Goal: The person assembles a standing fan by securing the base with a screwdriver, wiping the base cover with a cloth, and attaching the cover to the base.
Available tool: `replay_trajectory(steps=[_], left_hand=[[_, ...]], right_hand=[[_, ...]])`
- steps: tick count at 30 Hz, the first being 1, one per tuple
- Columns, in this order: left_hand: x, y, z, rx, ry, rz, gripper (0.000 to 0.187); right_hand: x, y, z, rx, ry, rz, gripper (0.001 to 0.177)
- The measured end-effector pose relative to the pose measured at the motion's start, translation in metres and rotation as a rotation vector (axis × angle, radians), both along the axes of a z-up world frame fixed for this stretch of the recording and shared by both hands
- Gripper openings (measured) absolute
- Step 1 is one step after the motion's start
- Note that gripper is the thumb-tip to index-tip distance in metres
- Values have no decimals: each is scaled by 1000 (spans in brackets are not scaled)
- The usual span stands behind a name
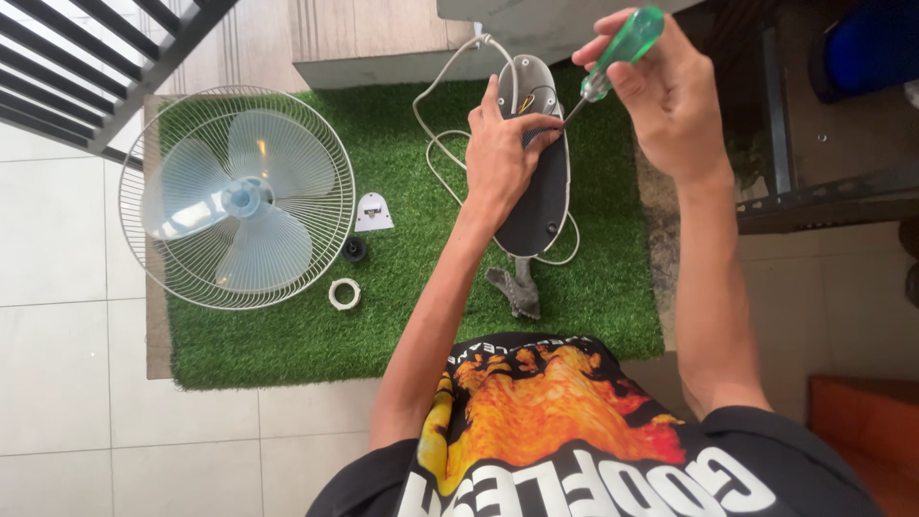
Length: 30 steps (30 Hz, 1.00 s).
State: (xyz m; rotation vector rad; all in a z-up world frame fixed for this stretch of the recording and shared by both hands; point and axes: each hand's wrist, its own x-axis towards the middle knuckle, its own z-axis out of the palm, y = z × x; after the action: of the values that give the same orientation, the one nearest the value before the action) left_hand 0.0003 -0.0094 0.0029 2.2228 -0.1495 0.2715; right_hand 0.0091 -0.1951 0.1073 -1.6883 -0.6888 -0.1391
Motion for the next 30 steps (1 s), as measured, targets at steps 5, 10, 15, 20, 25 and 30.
replay_trajectory(steps=[5, 10, 15, 20, 25, 30], left_hand=[[-4, 2, 0, -3, 0, 16, 18], [-12, 1, -6, -15, 2, 25, 18], [-26, -9, -11, 25, -100, -3, 18], [-32, -16, -16, -6, -132, 51, 21], [-38, 2, -33, -84, -104, 61, 27], [-39, 6, -57, -131, -103, 33, 27]], right_hand=[[3, 8, -12, 58, -95, -107, 38], [-4, 14, -32, 133, -172, -209, 35], [-12, 26, -36, -26, -257, -357, 30], [-14, 4, 2, 423, -188, -266, 42], [-55, -23, -16, 96, 161, -502, 33], [-97, -3, -130, -107, 613, -431, 32]])
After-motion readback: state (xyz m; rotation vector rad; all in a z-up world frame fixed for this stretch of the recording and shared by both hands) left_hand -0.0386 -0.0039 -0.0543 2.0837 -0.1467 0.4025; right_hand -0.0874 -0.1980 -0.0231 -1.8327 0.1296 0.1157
